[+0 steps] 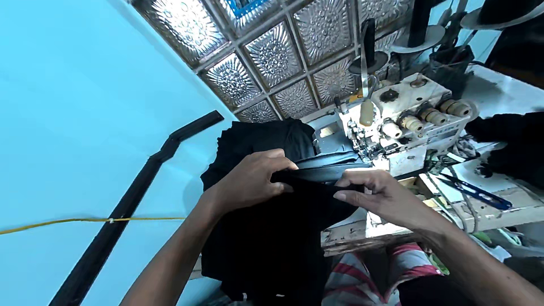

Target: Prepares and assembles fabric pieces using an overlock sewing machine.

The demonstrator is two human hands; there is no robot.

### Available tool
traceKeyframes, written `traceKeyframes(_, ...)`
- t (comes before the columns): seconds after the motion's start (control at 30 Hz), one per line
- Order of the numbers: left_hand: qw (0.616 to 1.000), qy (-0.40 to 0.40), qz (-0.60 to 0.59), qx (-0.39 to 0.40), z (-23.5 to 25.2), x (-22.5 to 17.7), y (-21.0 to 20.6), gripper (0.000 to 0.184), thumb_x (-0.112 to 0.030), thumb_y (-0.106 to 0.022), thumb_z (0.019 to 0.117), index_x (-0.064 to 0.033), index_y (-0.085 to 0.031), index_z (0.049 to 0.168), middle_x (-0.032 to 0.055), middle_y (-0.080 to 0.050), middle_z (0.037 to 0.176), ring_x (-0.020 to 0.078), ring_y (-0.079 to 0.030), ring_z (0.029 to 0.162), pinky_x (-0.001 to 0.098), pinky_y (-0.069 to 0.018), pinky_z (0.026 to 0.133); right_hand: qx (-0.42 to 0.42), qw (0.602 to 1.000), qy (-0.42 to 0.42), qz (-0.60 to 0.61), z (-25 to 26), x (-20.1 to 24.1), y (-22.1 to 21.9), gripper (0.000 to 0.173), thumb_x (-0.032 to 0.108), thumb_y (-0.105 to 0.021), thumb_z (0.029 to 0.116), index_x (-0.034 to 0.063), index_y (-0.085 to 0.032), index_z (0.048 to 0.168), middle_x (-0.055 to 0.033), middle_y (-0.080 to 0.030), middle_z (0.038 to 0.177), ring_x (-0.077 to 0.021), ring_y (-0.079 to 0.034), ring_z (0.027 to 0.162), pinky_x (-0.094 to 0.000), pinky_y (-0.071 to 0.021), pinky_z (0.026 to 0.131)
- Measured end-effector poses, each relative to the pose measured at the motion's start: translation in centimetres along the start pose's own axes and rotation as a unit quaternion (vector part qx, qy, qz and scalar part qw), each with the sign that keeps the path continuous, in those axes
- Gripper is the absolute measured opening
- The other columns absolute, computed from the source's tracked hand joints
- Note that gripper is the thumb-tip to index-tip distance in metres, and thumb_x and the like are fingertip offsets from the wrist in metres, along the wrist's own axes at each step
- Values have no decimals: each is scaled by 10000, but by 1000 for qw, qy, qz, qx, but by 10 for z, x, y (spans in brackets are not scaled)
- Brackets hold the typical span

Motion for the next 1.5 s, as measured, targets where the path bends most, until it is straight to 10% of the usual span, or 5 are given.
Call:
traceKeyframes(0.23,998,-10,64,-16,1,-11,-1,208,-188,-580,955,-121,-777,971,-17,-579,750,130,-583,670,346,-464,633,-63,986,19,-154,-17,-32,24,205,302,-695,925,118,-781,899,64,-701,832,43,-611,805,-163,-485,749)
traceKeyframes(0.47,975,-129,-176,50,-29,-59,15,381,-334,-446,1092,-51,-662,954,49,-684,958,112,-639,1114,322,-415,1125,-136,921,23,-365,-23,-63,44,65,91,-722,873,62,-780,877,-126,-701,937,-354,-648,960,-546,-502,833)
traceKeyframes(0.7,996,-39,-65,-55,-30,-30,28,324,-334,-480,1062,-131,-709,954,-66,-693,959,-11,-621,1081,354,-366,1172,-175,928,55,-324,-19,-52,29,154,225,-693,907,117,-801,890,-76,-692,954,-260,-635,935,-441,-503,828)
traceKeyframes(0.93,970,18,196,-142,-22,-20,27,299,-255,-538,959,-88,-778,894,44,-683,778,315,-649,982,722,-220,1083,-182,934,115,-284,1,-35,1,183,211,-637,966,126,-796,937,-21,-747,933,-166,-683,929,-374,-509,841)
traceKeyframes(1.5,972,-2,187,-140,-30,-31,23,295,-296,-535,999,-135,-761,899,-15,-671,772,242,-643,993,694,-190,1126,-183,960,45,-208,13,-38,12,80,189,-767,857,118,-770,894,37,-694,820,-72,-629,782,-362,-478,806)
Point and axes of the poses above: each hand's wrist, its own z-axis towards the middle knuckle, its own y-axis out of the back of the hand, x = y × z, the point moved 3 cm from there along z, towards the middle knuckle
